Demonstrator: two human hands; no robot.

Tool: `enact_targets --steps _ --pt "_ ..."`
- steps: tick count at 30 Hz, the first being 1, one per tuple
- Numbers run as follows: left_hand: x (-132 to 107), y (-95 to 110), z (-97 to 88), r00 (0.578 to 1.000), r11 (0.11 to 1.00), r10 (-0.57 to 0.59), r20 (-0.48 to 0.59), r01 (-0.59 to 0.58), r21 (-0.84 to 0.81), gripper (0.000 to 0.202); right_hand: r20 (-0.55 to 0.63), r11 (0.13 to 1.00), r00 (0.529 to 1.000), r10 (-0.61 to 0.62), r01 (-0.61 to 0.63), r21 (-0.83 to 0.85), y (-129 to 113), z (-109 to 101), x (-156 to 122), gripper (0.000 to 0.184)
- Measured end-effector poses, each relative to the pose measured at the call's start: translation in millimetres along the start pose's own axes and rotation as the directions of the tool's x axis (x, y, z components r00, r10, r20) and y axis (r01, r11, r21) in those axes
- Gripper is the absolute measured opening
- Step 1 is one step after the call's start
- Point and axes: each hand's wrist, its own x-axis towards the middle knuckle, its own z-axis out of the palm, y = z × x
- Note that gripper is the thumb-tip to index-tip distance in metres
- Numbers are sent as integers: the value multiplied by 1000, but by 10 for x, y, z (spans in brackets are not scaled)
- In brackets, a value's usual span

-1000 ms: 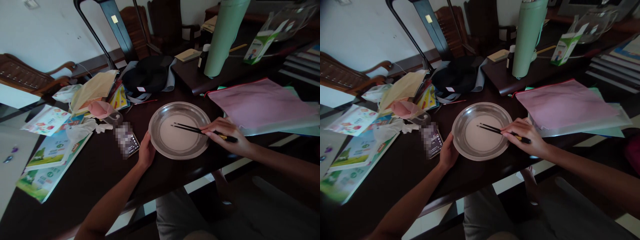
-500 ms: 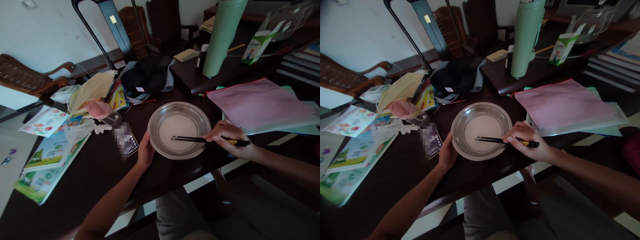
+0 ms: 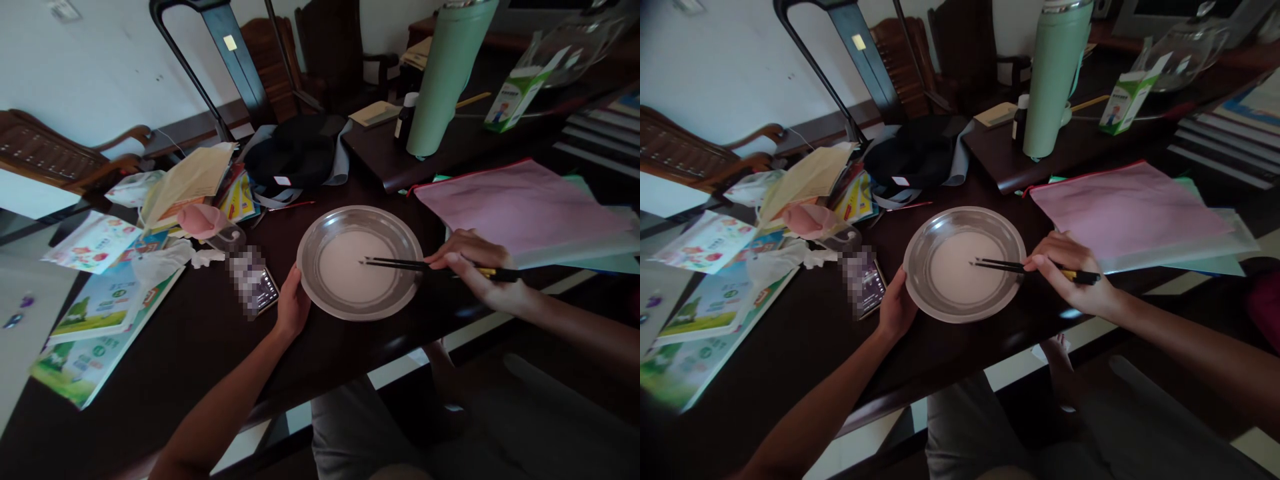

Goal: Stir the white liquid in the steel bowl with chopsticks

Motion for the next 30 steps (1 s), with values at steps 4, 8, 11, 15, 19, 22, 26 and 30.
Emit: enact_targets --steps 4,8,11,15,19,22,26,30 --pt "0 3 3 1000 1000 3 3 -3 -5 34 46 992 999 3 -9 129 -72 -20 -24 32" --pt "-5 9 7 1000 1000 3 5 -3 4 33 129 994 991 -21 6 114 -98 145 -30 18" --pt "-3 7 -2 1000 1000 -4 -7 4 8 35 137 997 990 -40 30 71 -64 268 -15 11" --pt "0 6 -9 1000 1000 -3 -5 3 20 36 133 999 991 -20 23 -23 -5 278 21 9" --pt "-7 12 -1 1000 999 7 14 -7 35 33 45 998 999 4 -1 -57 2 137 31 15" --pt "-9 16 2 1000 1000 0 17 0 27 33 1 1000 1000 0 0 -12 -24 21 15 25" --pt "-3 11 -4 1000 1000 -4 15 3 19 36 40 994 999 -28 24 102 -55 -15 -10 30" --pt "5 -1 -8 1000 1000 6 11 -6 18 35 132 996 988 -76 68 65 -55 113 -11 20"
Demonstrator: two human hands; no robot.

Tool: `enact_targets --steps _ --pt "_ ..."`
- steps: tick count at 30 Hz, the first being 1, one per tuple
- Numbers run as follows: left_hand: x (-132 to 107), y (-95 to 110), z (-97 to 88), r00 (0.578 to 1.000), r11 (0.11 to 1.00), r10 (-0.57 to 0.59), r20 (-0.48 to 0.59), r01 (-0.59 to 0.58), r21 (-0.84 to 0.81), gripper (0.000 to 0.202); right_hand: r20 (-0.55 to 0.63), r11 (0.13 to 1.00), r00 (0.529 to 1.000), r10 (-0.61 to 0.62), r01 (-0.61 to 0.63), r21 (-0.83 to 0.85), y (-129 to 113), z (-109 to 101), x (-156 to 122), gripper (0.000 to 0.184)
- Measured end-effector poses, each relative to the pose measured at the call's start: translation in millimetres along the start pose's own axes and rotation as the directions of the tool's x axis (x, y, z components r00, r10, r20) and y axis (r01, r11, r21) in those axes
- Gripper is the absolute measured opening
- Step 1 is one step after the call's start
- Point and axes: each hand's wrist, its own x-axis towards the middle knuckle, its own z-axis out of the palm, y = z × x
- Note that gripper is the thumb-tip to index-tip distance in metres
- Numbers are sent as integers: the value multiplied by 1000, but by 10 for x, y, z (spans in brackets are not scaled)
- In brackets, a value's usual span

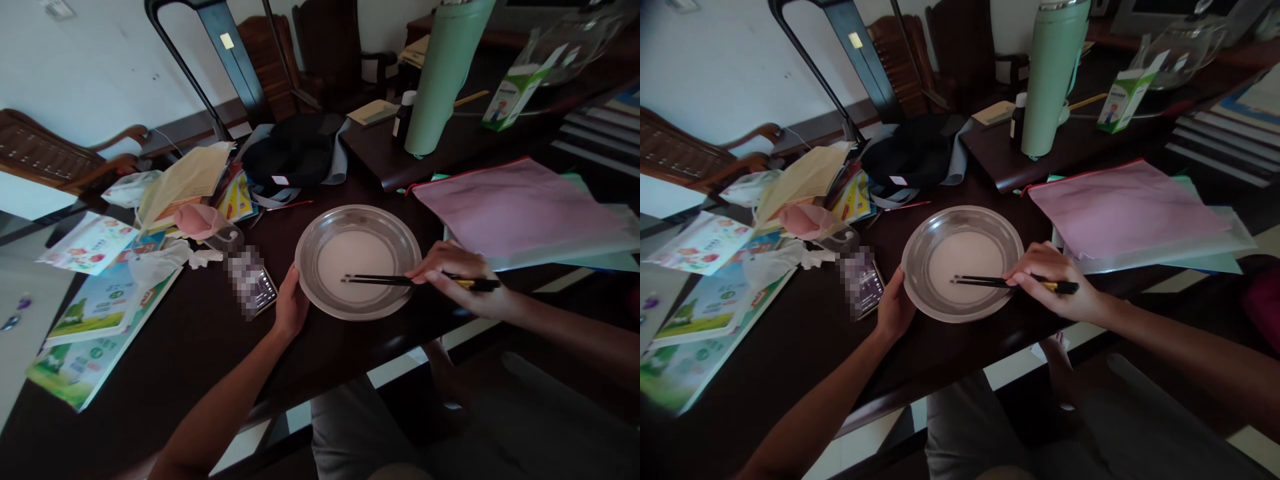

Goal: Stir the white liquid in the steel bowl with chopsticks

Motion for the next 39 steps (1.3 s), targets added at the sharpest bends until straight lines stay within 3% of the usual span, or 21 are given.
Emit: enact_targets --steps 6,12,16,20,25,29,35,39 --pt "2 -1 -9 1000 1000 4 -3 -4 26 35 20 995 999 32 -30 -90 69 133 66 11" --pt "-13 13 1 1000 999 5 4 -5 36 36 -100 990 992 77 -89 -113 66 -49 52 20" --pt "-20 23 21 1000 1000 3 -8 -2 31 35 -156 995 983 95 -94 16 -4 -151 12 32" --pt "-14 21 27 1000 1000 3 -2 -3 26 35 -89 994 994 68 -59 92 -42 -94 -4 33" --pt "-8 12 13 1000 1000 10 -5 -9 19 35 15 999 999 51 -51 -10 2 88 33 17" --pt "-9 9 6 1000 1000 2 7 -2 19 36 12 996 999 53 -52 -68 62 141 64 12" --pt "-14 13 26 1000 1000 10 1 -10 14 36 -101 985 988 117 -129 -116 78 -26 43 20" --pt "-16 23 34 1000 1000 13 11 -13 15 34 -146 991 983 114 -123 -52 21 -174 29 30"
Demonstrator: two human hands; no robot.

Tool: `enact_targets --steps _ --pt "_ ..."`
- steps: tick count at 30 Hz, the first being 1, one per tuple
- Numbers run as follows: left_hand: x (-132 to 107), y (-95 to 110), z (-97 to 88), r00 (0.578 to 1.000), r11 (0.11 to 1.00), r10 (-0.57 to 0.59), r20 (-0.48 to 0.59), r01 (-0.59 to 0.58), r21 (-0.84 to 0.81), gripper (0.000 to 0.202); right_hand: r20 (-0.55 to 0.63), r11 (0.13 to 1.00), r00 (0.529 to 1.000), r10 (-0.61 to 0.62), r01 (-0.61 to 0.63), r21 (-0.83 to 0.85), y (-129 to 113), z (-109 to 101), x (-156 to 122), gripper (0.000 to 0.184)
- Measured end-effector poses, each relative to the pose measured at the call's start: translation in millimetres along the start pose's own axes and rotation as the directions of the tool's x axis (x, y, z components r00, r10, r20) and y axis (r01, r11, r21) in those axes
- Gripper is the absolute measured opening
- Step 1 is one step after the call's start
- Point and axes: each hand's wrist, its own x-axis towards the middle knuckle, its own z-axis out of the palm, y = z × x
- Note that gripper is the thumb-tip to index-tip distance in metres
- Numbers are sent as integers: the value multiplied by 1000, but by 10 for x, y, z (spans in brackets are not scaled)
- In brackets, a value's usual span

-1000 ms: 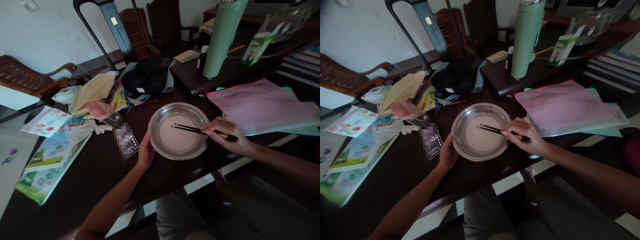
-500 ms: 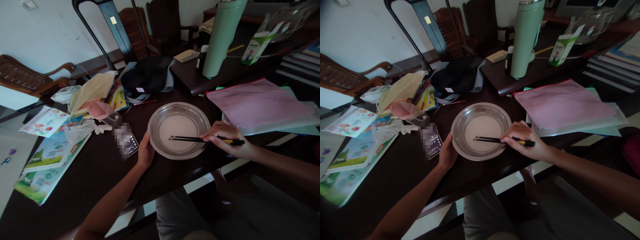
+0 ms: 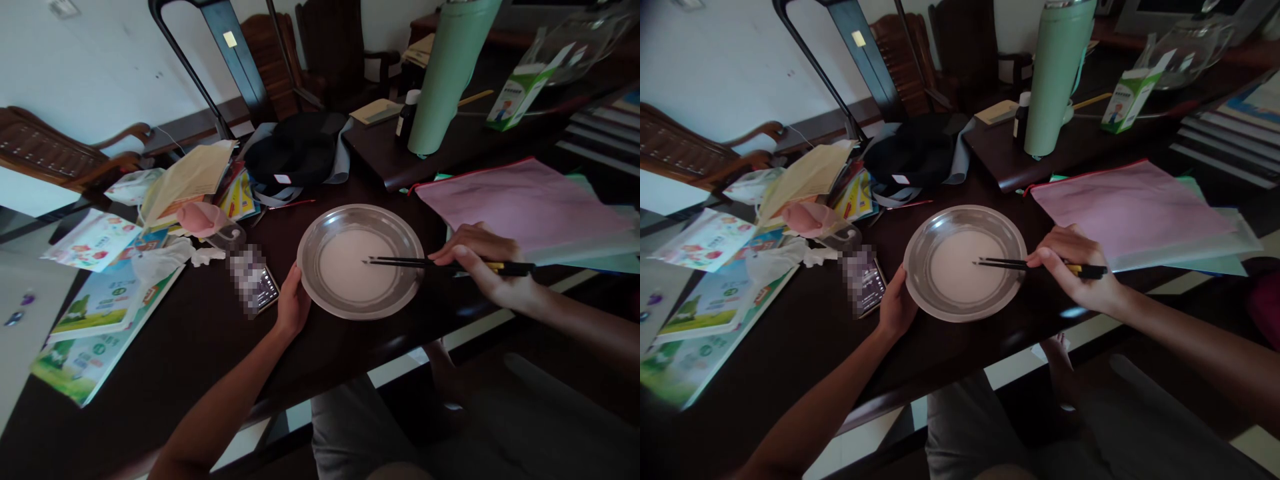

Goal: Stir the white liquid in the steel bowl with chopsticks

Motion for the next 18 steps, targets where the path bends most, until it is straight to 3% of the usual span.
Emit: enact_targets --steps 5,12,18 --pt "2 -8 -16 1000 1000 -4 -13 4 2 34 58 994 998 -8 2 111 -64 21 -15 30" --pt "0 -6 -15 1000 1000 -20 -18 20 -14 37 166 998 984 -58 58 1 1 257 3 12" --pt "3 -2 -11 1000 1000 -5 -14 5 3 35 103 999 995 -4 9 -44 67 221 35 14"
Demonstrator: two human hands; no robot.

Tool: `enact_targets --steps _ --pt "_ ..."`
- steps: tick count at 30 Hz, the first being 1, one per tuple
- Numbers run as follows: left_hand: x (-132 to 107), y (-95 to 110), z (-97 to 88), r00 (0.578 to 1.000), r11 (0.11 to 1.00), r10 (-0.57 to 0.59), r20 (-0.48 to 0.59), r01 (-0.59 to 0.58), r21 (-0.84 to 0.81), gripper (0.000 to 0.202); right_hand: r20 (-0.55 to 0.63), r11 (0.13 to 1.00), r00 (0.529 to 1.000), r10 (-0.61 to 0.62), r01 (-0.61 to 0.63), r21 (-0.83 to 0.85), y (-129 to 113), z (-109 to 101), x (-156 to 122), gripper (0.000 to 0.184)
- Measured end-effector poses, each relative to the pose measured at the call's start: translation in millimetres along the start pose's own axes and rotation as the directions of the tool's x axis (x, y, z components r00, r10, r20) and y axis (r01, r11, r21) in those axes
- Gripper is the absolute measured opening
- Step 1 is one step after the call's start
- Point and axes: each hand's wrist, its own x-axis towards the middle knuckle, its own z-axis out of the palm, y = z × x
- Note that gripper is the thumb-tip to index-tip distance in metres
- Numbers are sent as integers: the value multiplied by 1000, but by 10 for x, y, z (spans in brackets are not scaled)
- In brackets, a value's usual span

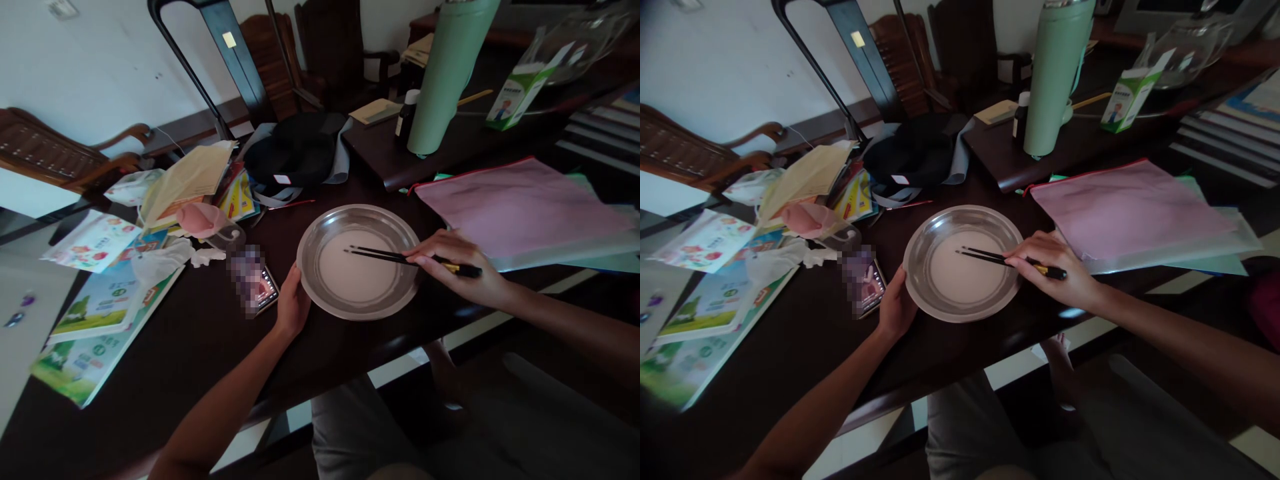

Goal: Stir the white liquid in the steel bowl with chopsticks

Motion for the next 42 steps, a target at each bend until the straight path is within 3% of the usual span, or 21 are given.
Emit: enact_targets --steps 5,9,16,21,31,36,42 --pt "3 -5 1 1000 1000 -2 1 2 5 35 -90 998 994 57 -56 16 -19 -194 -34 27" --pt "6 -10 1 1000 1000 6 2 -6 1 35 -72 992 995 66 -58 113 -75 -259 -64 32" --pt "13 -24 -32 1000 1000 -9 -23 9 -16 34 35 993 998 -57 53 105 -119 -40 -46 21" --pt "6 -9 -18 1000 1000 -15 -3 15 -15 35 70 998 996 -51 49 28 -61 52 2 14" --pt "5 -14 -8 1000 999 -8 -7 8 -34 37 -82 999 996 -30 29 -18 -66 -211 -50 26" --pt "9 -14 -14 1000 999 -2 7 2 -35 33 6 993 998 -59 58 101 -110 -288 -60 30" --pt "11 -12 -15 1000 1000 -8 -4 8 -15 37 74 987 989 -131 123 100 -121 -87 -40 15"
